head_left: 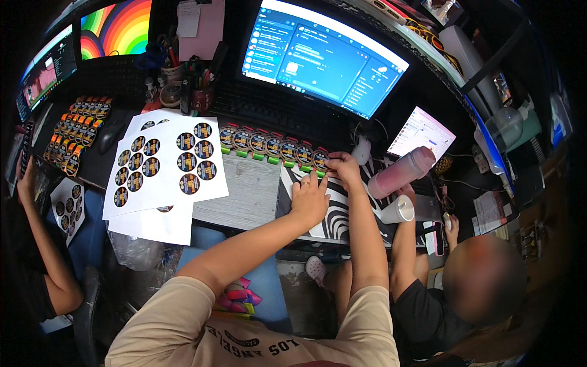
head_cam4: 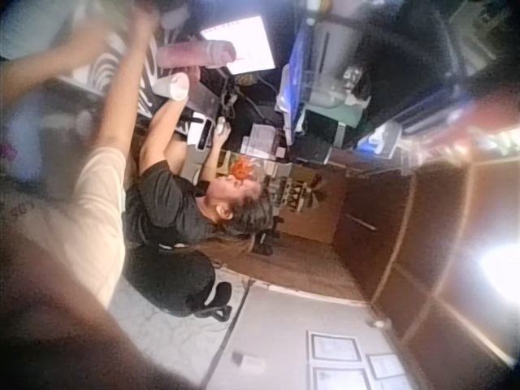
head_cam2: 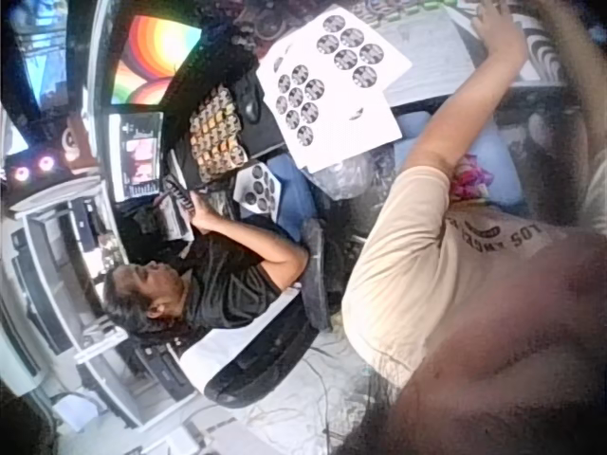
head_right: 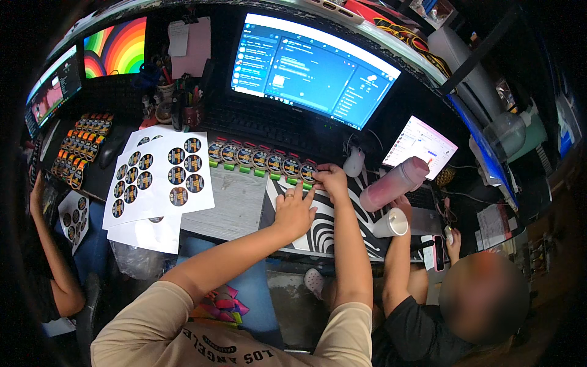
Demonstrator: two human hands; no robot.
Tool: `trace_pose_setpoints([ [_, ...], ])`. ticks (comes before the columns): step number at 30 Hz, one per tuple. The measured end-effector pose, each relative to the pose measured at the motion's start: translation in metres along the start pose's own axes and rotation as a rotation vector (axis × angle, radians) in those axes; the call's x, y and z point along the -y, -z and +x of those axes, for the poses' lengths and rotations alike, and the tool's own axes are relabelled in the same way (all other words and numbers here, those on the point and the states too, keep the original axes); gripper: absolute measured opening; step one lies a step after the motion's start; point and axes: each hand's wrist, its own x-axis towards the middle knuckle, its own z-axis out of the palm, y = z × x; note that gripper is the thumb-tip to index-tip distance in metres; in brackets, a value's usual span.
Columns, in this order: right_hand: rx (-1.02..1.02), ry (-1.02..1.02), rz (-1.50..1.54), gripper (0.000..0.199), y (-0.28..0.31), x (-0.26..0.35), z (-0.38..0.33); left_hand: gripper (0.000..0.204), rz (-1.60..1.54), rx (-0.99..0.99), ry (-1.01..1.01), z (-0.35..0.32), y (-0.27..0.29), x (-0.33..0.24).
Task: The person repeatedly picks a circular sticker, places it on a small cylindrical object, and wraps a colorful ribbon around it to form a keychain. They place each finished keychain on the desk and continue the cycle with new stickers and ribbons.
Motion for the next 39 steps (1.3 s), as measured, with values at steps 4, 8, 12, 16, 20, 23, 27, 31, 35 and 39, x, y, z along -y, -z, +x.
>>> trace_pose_setpoints([
  [4, -0.009, 0.03, -0.021, 0.034, -0.002, 0.002, -0.001, 0.055, 0.007, 0.012, -0.005, -0.001, 0.0, 0.0],
  [8, -0.007, 0.061, -0.012, 0.034, -0.003, 0.0, 0.001, 0.055, 0.044, -0.008, -0.012, -0.001, -0.001, 0.0],
  [12, 0.014, 0.034, -0.005, 0.033, -0.002, -0.001, 0.0, 0.056, 0.06, -0.035, -0.02, -0.002, -0.002, 0.0],
  [16, 0.038, 0.041, -0.034, 0.036, 0.0, -0.002, -0.001, 0.056, 0.057, -0.033, -0.013, -0.003, -0.003, 0.0],
  [20, -0.01, 0.05, 0.026, 0.037, 0.0, -0.008, 0.0, 0.054, 0.016, -0.042, -0.01, -0.005, 0.002, -0.001],
  [23, -0.135, 0.069, 0.058, 0.035, -0.004, -0.015, -0.001, 0.051, -0.082, -0.049, -0.019, -0.009, 0.011, 0.001],
  [27, -0.495, 0.478, -0.461, 0.033, -0.015, -0.016, -0.01, 0.055, -0.126, -0.124, -0.011, -0.015, 0.026, 0.015],
  [31, -0.281, 0.99, -0.733, 0.028, -0.03, -0.003, -0.024, 0.062, -0.022, -0.213, 0.066, -0.013, 0.034, 0.034],
  [35, -0.101, 0.836, -0.783, 0.032, -0.053, 0.009, -0.028, 0.067, 0.011, -0.177, 0.125, -0.012, 0.032, 0.039],
  [39, -0.077, 0.743, -0.877, 0.035, -0.063, 0.011, -0.028, 0.07, 0.031, -0.163, 0.155, -0.014, 0.03, 0.04],
])
